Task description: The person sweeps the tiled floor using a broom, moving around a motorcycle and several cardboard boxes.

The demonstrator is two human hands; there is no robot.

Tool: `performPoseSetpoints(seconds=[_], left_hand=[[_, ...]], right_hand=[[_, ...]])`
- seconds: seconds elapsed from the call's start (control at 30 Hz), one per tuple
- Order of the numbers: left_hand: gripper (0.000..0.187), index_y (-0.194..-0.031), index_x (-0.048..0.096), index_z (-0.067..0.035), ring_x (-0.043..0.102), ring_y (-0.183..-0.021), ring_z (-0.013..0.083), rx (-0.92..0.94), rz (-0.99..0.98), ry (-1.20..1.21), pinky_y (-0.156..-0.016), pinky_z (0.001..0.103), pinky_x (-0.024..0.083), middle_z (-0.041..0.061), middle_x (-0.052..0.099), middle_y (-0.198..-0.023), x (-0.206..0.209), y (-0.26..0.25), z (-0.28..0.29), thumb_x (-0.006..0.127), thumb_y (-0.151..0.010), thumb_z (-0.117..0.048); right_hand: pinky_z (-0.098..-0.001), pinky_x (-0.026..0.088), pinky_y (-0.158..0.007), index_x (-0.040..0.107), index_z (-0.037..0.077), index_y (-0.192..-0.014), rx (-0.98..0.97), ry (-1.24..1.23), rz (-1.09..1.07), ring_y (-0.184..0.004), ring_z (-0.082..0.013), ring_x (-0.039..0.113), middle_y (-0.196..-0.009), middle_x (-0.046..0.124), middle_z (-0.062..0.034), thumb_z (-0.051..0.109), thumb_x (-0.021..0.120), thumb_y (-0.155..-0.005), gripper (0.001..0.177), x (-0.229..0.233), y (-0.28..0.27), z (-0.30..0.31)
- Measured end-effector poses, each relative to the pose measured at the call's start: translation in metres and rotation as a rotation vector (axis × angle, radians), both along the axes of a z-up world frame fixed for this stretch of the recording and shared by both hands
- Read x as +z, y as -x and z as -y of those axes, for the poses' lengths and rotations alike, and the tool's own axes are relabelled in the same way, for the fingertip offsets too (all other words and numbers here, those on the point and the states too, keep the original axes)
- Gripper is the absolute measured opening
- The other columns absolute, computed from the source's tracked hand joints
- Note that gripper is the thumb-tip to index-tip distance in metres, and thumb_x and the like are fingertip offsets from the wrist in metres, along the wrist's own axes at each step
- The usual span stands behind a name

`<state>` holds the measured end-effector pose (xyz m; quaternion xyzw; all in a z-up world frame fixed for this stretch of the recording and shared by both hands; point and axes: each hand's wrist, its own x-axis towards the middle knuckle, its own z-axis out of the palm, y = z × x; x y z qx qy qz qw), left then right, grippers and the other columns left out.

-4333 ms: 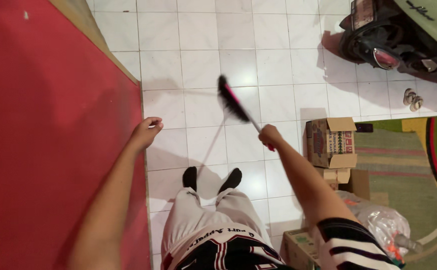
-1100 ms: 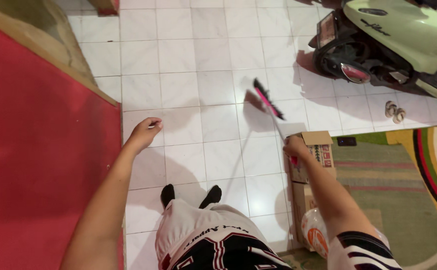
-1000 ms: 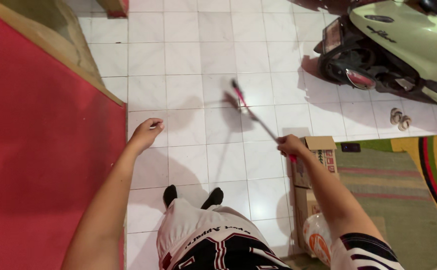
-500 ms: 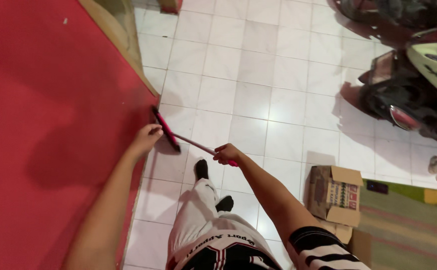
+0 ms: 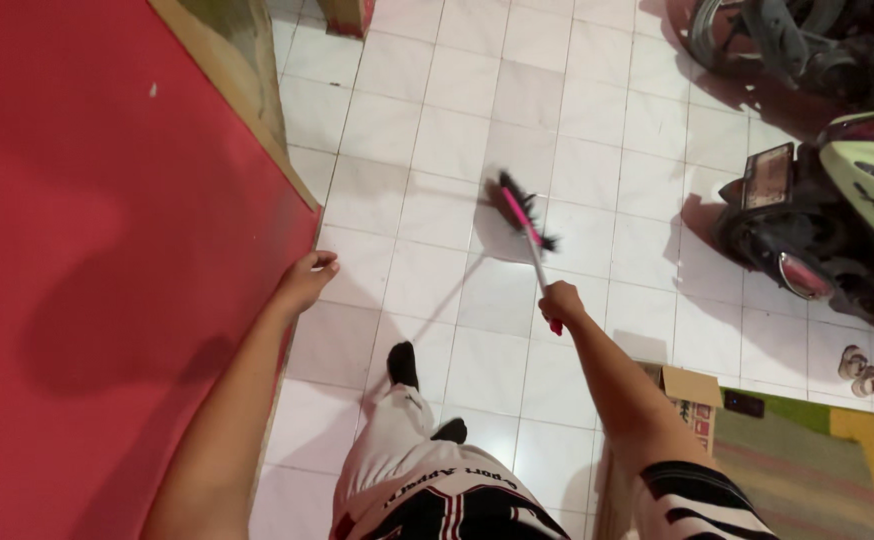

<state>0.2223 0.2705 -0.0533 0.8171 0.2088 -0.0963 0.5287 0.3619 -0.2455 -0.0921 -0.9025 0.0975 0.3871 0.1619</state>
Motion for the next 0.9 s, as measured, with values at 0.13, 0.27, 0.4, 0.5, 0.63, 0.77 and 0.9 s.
performPoseSetpoints(seconds=[0.13,0.27,0.4,0.5,0.63,0.77,0.9], left_hand=[[0.041,-0.13,0.066,-0.006,0.064,-0.122,0.0201,-0.033,0.036,0.024,-0.103,0.033,0.048,0.009,0.07,-0.128,0.006,-0.049,-0.018,0.066,-0.097,-0.03],[0.041,-0.132,0.065,-0.008,0.062,-0.122,0.0186,-0.026,-0.052,0.027,-0.102,0.034,0.047,0.007,0.069,-0.131,0.031,-0.087,-0.027,0.064,-0.098,-0.031],[0.042,-0.133,0.063,-0.008,0.062,-0.122,0.0184,-0.058,-0.033,0.044,-0.101,0.034,0.048,0.006,0.068,-0.131,0.03,-0.11,-0.034,0.064,-0.098,-0.031],[0.042,-0.133,0.064,-0.007,0.064,-0.119,0.0176,-0.05,-0.024,0.039,-0.1,0.032,0.048,0.006,0.069,-0.128,0.01,-0.116,-0.044,0.065,-0.097,-0.03],[0.043,-0.133,0.062,-0.006,0.064,-0.111,0.0171,0.041,-0.002,0.185,-0.094,0.031,0.05,0.007,0.069,-0.123,-0.018,-0.106,-0.063,0.066,-0.097,-0.029],[0.041,-0.131,0.063,-0.005,0.063,-0.111,0.017,0.092,-0.015,0.16,-0.092,0.03,0.051,0.007,0.069,-0.121,-0.02,-0.088,-0.086,0.066,-0.098,-0.029],[0.041,-0.13,0.064,-0.005,0.064,-0.113,0.0157,0.129,-0.037,0.156,-0.094,0.03,0.051,0.007,0.07,-0.121,-0.01,-0.077,-0.097,0.065,-0.097,-0.029]], right_hand=[[-0.0302,0.05,-0.049,0.074,-0.012,-0.096,-0.118,-0.218,0.05,-0.05,-0.0169,0.061,-0.066,0.066,-0.0123,0.003,0.066,-0.088,0.019,0.023,-0.026,0.002],[-0.0298,0.043,-0.049,0.071,-0.01,-0.116,-0.301,-0.492,-0.021,-0.058,-0.0148,0.054,-0.072,0.063,-0.0112,0.006,0.071,-0.087,0.034,0.063,-0.037,-0.021],[-0.0286,0.044,-0.05,0.056,-0.006,-0.138,-0.353,-0.69,-0.19,-0.058,-0.0134,0.054,-0.078,0.064,-0.0095,0.007,0.078,-0.083,0.061,0.053,-0.042,-0.088],[-0.0275,0.044,-0.049,0.055,-0.009,-0.141,-0.382,-0.797,-0.25,-0.059,-0.013,0.058,-0.08,0.067,-0.0094,0.005,0.077,-0.081,0.066,0.021,-0.044,-0.155],[-0.0279,0.044,-0.048,0.051,-0.014,-0.141,-0.398,-0.856,-0.295,-0.057,-0.0163,0.059,-0.083,0.071,-0.016,0.0,0.076,-0.081,0.066,-0.02,-0.052,-0.23],[-0.028,0.044,-0.046,0.064,-0.014,-0.122,-0.415,-0.807,-0.241,-0.054,-0.0154,0.058,-0.078,0.068,-0.016,-0.002,0.077,-0.082,0.043,-0.059,-0.077,-0.251],[-0.0304,0.042,-0.041,0.076,-0.008,-0.09,-0.348,-0.635,-0.163,-0.049,-0.0159,0.057,-0.07,0.068,-0.0148,-0.004,0.074,-0.08,0.011,-0.066,-0.12,-0.212]])
